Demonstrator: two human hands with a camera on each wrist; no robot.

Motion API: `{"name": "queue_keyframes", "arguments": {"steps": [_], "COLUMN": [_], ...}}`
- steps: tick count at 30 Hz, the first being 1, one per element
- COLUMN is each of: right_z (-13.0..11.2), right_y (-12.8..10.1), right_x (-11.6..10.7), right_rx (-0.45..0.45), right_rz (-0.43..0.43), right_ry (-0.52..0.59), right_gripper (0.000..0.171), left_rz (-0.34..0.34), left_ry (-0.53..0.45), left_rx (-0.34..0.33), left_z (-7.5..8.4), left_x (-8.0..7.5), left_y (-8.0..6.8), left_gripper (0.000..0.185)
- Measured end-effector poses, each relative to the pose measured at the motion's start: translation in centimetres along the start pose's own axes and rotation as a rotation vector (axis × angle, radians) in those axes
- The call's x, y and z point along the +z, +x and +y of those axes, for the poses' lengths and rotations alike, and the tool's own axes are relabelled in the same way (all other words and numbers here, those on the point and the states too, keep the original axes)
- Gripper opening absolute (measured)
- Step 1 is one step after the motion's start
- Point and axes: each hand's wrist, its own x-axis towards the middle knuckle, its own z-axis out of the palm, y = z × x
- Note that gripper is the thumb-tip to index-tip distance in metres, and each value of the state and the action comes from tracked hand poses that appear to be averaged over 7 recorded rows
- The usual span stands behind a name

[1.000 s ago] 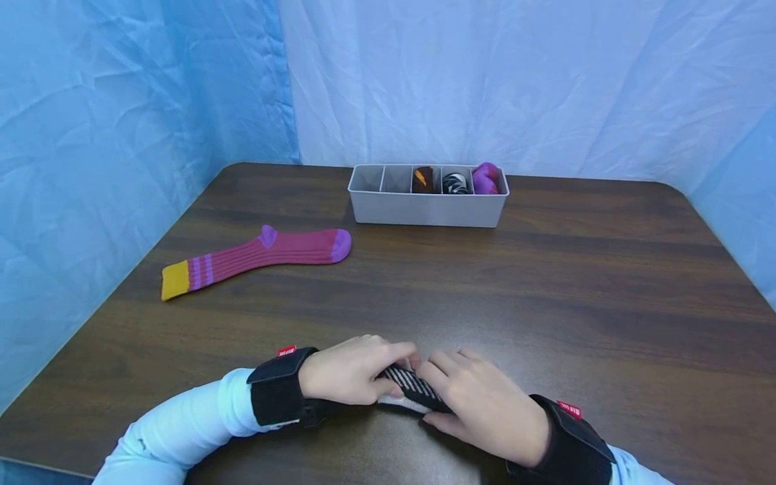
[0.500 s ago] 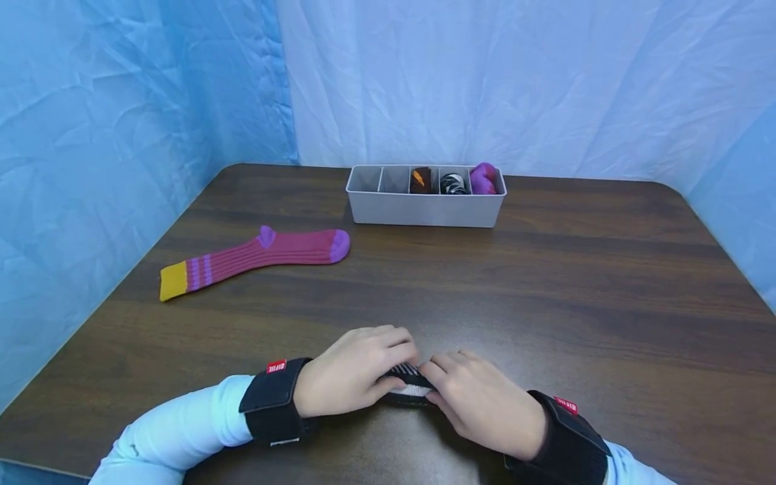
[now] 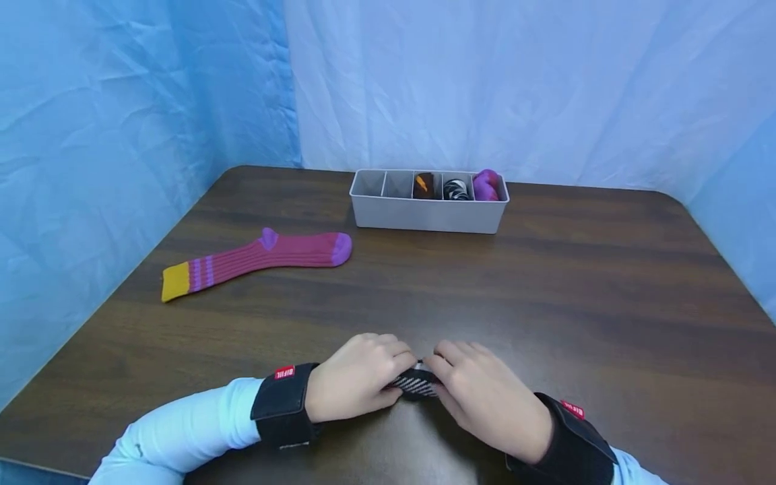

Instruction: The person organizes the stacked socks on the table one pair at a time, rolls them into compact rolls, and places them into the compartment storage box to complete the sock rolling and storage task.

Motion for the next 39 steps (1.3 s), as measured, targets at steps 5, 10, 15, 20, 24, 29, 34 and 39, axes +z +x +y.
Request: {"name": "queue_keyframes", "arguments": {"steps": [5,10,15,20,24,29,34,39], "right_z": [-1.1,-1.9,-1.8,-1.4,-1.0,0.5,1.6,1.9], "right_y": [1.2,2.2,2.8,3.1,3.5,4.1,4.5,4.7], "right_x": [0.1,0.7,1.3,1.8,1.7,1.3,1.2,1.1], "right_rx": [0.022,0.090,0.116,0.119,0.117,0.140,0.172,0.208], "right_rz": [-0.023,-0.113,-0.132,-0.151,-0.216,-0.365,-0.423,-0.450], "right_ry": [-0.077,-0.222,-0.292,-0.306,-0.256,-0.050,0.095,0.142], "right_gripper": [0.042,0.048,0.046,0.043,0.041,0.041,0.026,0.021], "left_rz": [-0.146,-0.256,-0.378,-0.478,-0.512,-0.443,-0.389,-0.352], "left_ry": [-0.180,-0.316,-0.486,-0.558,-0.551,-0.604,-0.617,-0.393], "left_rx": [-0.059,-0.094,-0.140,-0.157,-0.176,-0.148,-0.155,-0.178], "left_z": [-1.2,-2.4,-3.5,-4.3,-4.4,-4.9,-4.7,-3.3], "left_x": [-0.4,-0.5,-0.5,-0.3,-0.3,0.0,0.4,0.5], "left_y": [1.1,2.5,3.6,4.4,4.4,3.4,2.7,2.8], "left_gripper": [0.016,0.014,0.015,0.019,0.022,0.031,0.038,0.033]}}
